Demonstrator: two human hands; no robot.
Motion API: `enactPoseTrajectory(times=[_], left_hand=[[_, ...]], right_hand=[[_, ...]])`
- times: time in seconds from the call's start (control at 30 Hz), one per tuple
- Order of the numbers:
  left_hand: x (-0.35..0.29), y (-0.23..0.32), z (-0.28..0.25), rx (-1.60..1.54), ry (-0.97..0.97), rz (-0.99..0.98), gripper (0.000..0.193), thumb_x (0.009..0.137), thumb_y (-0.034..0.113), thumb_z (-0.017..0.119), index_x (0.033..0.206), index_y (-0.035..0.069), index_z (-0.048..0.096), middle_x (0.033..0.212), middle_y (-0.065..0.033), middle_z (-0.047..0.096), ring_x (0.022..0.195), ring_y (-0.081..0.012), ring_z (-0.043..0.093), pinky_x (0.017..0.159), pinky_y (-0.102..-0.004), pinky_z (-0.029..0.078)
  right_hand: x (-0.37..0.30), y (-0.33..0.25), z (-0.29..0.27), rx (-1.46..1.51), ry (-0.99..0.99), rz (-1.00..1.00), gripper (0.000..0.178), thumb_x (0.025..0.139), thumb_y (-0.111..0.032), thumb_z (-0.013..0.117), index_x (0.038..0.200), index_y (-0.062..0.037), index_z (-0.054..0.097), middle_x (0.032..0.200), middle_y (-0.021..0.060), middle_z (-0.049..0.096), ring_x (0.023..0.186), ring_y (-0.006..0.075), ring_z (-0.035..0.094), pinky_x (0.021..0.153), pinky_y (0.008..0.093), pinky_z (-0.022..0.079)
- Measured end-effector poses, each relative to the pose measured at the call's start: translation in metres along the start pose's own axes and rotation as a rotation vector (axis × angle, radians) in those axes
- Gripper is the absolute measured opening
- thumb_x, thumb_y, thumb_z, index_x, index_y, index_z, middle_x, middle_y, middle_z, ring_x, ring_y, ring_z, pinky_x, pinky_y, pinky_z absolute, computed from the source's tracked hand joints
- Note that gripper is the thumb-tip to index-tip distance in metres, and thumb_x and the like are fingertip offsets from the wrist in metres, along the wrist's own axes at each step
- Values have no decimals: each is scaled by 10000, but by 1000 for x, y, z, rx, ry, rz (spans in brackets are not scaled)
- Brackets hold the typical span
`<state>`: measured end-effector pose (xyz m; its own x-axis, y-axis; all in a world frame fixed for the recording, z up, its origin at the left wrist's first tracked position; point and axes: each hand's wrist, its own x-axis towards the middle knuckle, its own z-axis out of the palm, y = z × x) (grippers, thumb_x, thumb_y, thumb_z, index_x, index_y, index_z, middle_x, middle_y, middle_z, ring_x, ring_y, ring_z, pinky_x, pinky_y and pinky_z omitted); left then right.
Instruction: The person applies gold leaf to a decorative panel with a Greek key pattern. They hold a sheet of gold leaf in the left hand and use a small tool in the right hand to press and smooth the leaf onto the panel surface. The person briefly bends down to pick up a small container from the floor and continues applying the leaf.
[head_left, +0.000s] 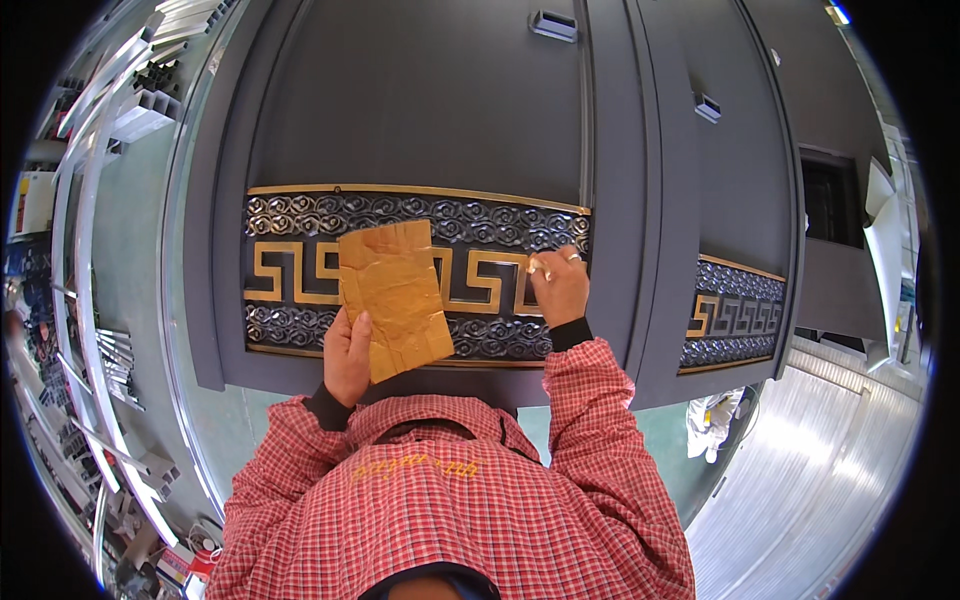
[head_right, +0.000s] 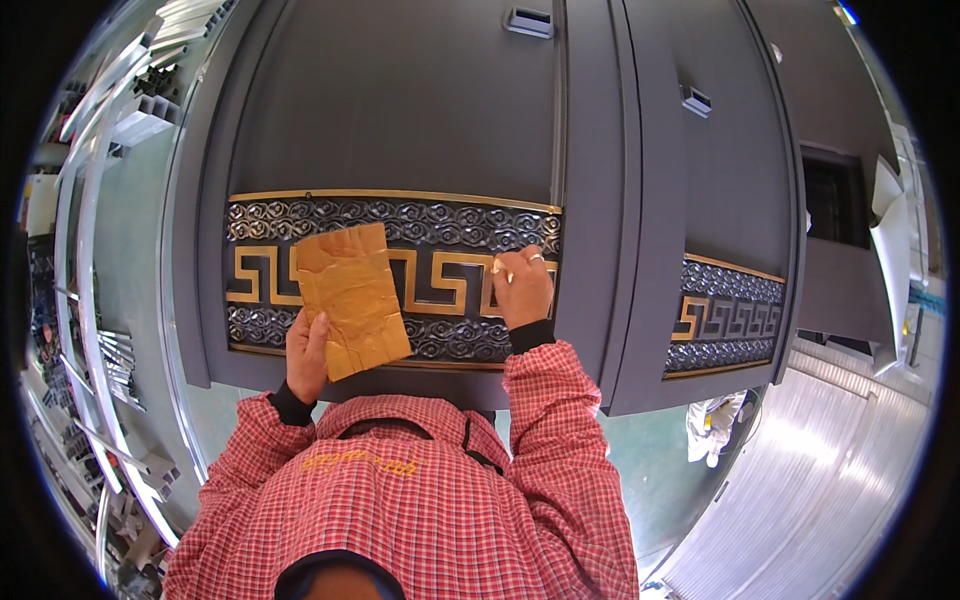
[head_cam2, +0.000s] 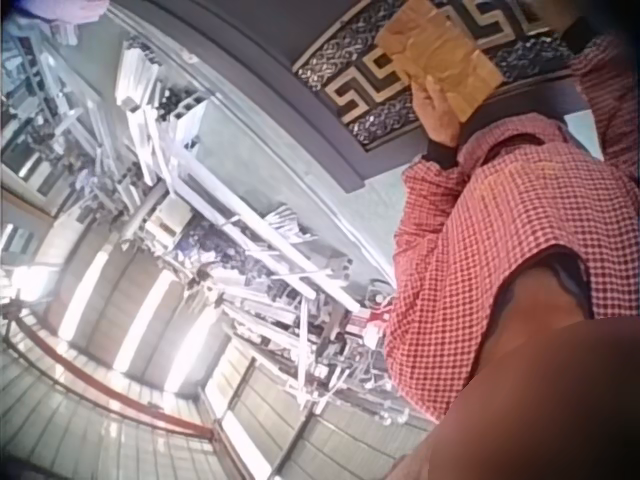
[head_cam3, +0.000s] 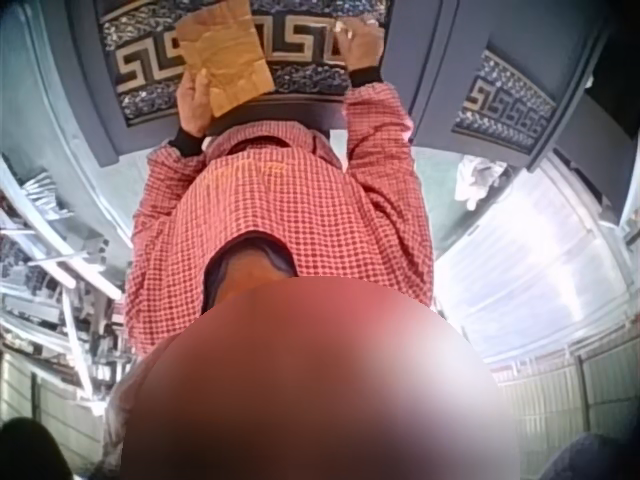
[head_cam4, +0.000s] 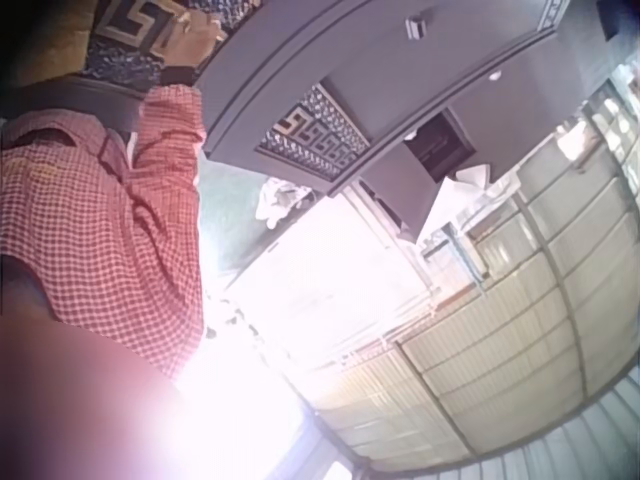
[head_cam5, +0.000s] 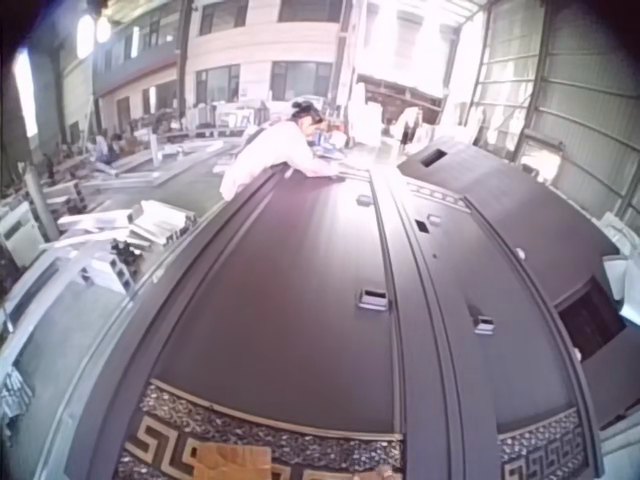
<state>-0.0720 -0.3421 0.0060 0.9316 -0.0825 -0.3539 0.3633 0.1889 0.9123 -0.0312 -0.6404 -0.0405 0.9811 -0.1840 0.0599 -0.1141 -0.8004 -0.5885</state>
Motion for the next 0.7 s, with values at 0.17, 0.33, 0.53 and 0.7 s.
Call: enactPoseTrajectory(times=[0.17, 0.33, 0.53, 0.7], left_hand=[[1, -3, -2, 19, -23, -12, 321, 999, 134, 387, 1263, -39, 452, 1158, -74, 582, 1016, -113, 545, 881, -257, 440], [0, -4, -2, 8, -20, -13, 322, 1000, 138, 388, 1262, -39, 449, 1160, -75, 579, 1012, -114, 546, 874, -256, 444], [-1, -1, 3, -8, -35, -27, 317, 1000, 134, 388, 1257, -39, 452, 1160, -77, 578, 1011, -115, 544, 877, -255, 442], [-2, -1, 3, 39, -24, -6, 318, 997, 140, 399, 1250, -42, 457, 1156, -77, 580, 1008, -113, 543, 874, -254, 442]], right_hand=[[-4, -5, -1, 29, -66, 36, 107, 727, -59, 632, 832, -67, 655, 874, 107, 559, 792, 307, 592, 671, 393, 488], [-44, 4, -6, -22, -175, -63, 114, 722, -62, 619, 825, -57, 668, 829, 132, 562, 755, 326, 585, 651, 419, 475], [-10, -9, -12, 48, -18, 2, 83, 755, -91, 638, 830, -68, 666, 839, 123, 557, 707, 306, 579, 615, 387, 469], [-27, 1, 4, 20, -81, -15, 107, 724, -54, 633, 827, -61, 661, 832, 139, 549, 745, 326, 579, 649, 411, 478]])
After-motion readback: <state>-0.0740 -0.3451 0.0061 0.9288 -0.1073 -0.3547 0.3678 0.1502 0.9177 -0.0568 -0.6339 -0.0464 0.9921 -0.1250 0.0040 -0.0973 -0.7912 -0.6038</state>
